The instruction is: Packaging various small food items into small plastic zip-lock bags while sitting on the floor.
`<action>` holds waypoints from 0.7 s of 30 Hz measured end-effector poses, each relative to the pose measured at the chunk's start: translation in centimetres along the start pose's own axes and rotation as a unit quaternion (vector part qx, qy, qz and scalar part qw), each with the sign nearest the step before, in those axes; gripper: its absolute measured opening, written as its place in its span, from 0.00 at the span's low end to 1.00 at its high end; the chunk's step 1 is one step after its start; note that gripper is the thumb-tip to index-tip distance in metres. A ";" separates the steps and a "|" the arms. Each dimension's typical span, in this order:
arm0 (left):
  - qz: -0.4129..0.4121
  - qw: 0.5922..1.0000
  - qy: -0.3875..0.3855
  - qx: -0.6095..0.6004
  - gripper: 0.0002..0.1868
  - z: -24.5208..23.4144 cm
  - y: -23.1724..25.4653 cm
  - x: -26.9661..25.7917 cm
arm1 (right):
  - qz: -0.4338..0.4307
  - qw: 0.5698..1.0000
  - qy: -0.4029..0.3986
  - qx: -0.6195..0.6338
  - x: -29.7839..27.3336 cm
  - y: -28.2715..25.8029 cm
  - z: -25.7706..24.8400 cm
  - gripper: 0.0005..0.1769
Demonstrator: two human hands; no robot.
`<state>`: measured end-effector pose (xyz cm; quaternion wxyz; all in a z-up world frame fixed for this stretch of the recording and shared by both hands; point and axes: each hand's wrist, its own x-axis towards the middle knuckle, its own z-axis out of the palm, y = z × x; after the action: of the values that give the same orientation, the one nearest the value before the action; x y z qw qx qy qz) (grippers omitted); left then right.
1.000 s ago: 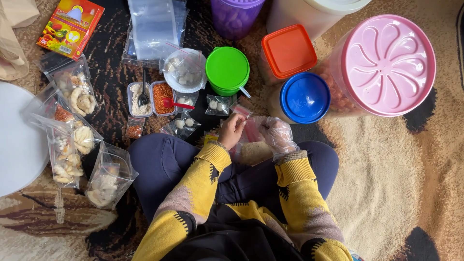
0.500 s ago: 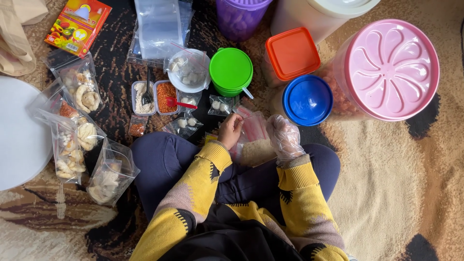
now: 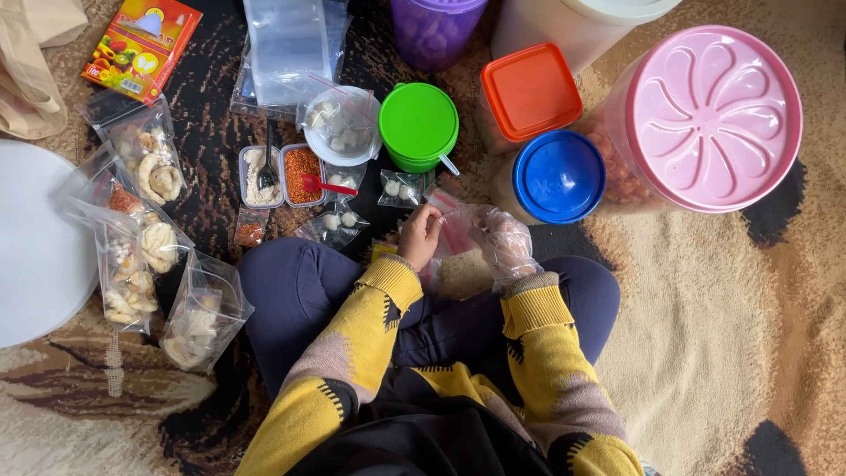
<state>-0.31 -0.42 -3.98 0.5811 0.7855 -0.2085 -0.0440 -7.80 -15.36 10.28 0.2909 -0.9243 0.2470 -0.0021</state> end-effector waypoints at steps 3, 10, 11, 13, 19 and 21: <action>0.001 1.000 0.004 0.011 0.04 0.1 -0.1 -0.1 | 0.033 0.997 0.057 -0.044 -0.9 -1.2 0.6 0.06; 0.000 1.000 0.008 0.007 0.04 0.2 0.0 0.0 | -0.016 0.997 -0.003 -0.078 5.2 15.6 12.9 0.06; 0.003 1.000 0.007 0.008 0.04 0.1 0.2 -0.1 | -0.026 0.996 -0.016 -0.085 5.9 18.0 14.5 0.06; -0.001 1.000 0.006 0.004 0.04 0.3 -0.1 -0.3 | 0.009 0.996 -0.033 -0.082 4.6 13.3 10.9 0.06; 0.004 1.000 0.006 0.009 0.04 0.2 -0.1 -0.4 | 0.096 0.989 -0.101 -0.042 2.0 2.2 1.0 0.06; 0.006 1.000 0.010 0.017 0.04 0.3 -0.4 -0.1 | 0.051 0.993 -0.103 -0.021 2.0 1.9 -0.3 0.07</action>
<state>-0.37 -0.61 -4.43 0.5699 0.7944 -0.2080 -0.0290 -6.95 -17.82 9.21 0.2949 -0.9118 0.2625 0.1130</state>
